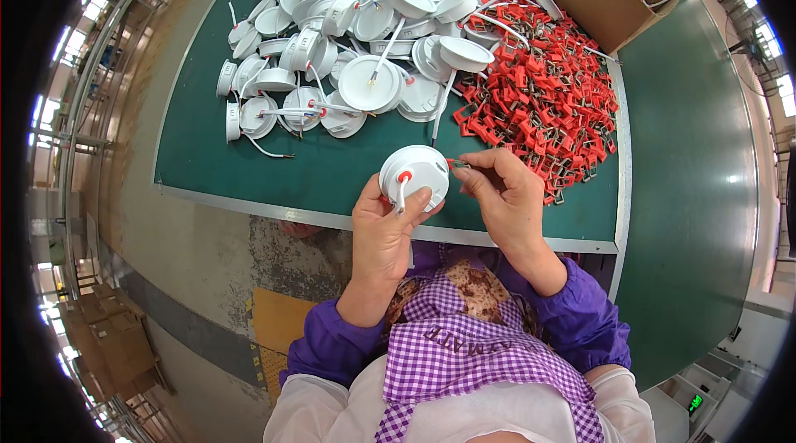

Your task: The recorder is assembling small circular light fixture bases by manually inserting red plastic locking clips into prepared slots.

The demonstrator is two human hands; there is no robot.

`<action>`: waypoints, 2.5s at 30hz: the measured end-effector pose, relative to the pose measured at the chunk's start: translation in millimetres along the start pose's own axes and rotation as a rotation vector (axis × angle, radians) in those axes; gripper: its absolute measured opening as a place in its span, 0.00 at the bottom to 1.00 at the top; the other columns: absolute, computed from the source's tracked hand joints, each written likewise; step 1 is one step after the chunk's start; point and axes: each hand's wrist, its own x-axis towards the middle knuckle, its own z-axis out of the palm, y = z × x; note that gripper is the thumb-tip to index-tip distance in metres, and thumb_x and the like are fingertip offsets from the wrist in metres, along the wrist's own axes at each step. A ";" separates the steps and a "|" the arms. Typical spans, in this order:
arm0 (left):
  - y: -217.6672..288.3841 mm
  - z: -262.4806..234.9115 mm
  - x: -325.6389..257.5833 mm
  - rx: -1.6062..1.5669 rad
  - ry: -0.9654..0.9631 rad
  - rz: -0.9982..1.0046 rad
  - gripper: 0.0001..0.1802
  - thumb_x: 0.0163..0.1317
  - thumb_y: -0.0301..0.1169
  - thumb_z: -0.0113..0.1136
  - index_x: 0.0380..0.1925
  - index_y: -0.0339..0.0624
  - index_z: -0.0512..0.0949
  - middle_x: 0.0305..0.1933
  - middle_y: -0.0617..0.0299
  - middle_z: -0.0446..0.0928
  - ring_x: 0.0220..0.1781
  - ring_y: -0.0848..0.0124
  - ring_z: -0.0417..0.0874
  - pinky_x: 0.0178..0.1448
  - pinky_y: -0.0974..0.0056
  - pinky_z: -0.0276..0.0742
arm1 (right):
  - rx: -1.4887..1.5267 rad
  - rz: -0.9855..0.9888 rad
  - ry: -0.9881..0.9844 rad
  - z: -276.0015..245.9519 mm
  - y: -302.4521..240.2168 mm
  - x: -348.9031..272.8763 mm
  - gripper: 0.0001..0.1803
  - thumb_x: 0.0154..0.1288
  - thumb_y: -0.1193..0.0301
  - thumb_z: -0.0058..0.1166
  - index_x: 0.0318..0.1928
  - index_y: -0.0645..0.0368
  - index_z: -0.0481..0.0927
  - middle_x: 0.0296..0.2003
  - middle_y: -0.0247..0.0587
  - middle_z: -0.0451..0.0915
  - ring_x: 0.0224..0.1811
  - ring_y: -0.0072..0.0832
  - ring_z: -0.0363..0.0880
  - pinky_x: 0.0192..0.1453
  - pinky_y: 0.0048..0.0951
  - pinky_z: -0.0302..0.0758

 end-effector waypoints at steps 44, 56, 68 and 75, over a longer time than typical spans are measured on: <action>-8.6 -11.7 4.4 0.372 -0.152 0.190 0.16 0.58 0.17 0.65 0.47 0.33 0.79 0.43 0.63 0.78 0.46 0.78 0.77 0.48 0.72 0.74 | 0.003 -0.050 -0.100 -9.6 -3.8 -3.5 0.14 0.59 0.81 0.62 0.45 0.62 0.77 0.37 0.42 0.81 0.31 0.26 0.82 0.33 0.27 0.76; 7.2 -19.7 -0.5 0.398 -0.176 0.296 0.20 0.54 0.15 0.68 0.49 0.32 0.78 0.44 0.60 0.82 0.45 0.75 0.82 0.49 0.69 0.79 | 0.168 0.334 -0.457 -17.3 -37.0 16.1 0.27 0.64 0.80 0.59 0.63 0.63 0.69 0.49 0.46 0.80 0.39 0.24 0.84 0.39 0.23 0.80; 30.7 -17.0 40.1 0.319 -0.353 0.215 0.33 0.59 0.30 0.71 0.62 0.33 0.69 0.51 0.57 0.79 0.55 0.70 0.78 0.57 0.63 0.77 | 0.278 0.415 -0.556 -20.7 -26.8 85.2 0.22 0.65 0.75 0.60 0.58 0.68 0.71 0.38 0.42 0.82 0.30 0.25 0.84 0.35 0.25 0.82; 75.3 18.1 104.9 1.320 -0.330 0.880 0.31 0.54 0.21 0.64 0.61 0.42 0.71 0.61 0.52 0.75 0.65 0.53 0.72 0.66 0.52 0.69 | 0.588 -0.141 0.059 -114.8 -55.1 232.7 0.19 0.70 0.71 0.56 0.55 0.70 0.73 0.43 0.44 0.84 0.47 0.29 0.83 0.50 0.25 0.79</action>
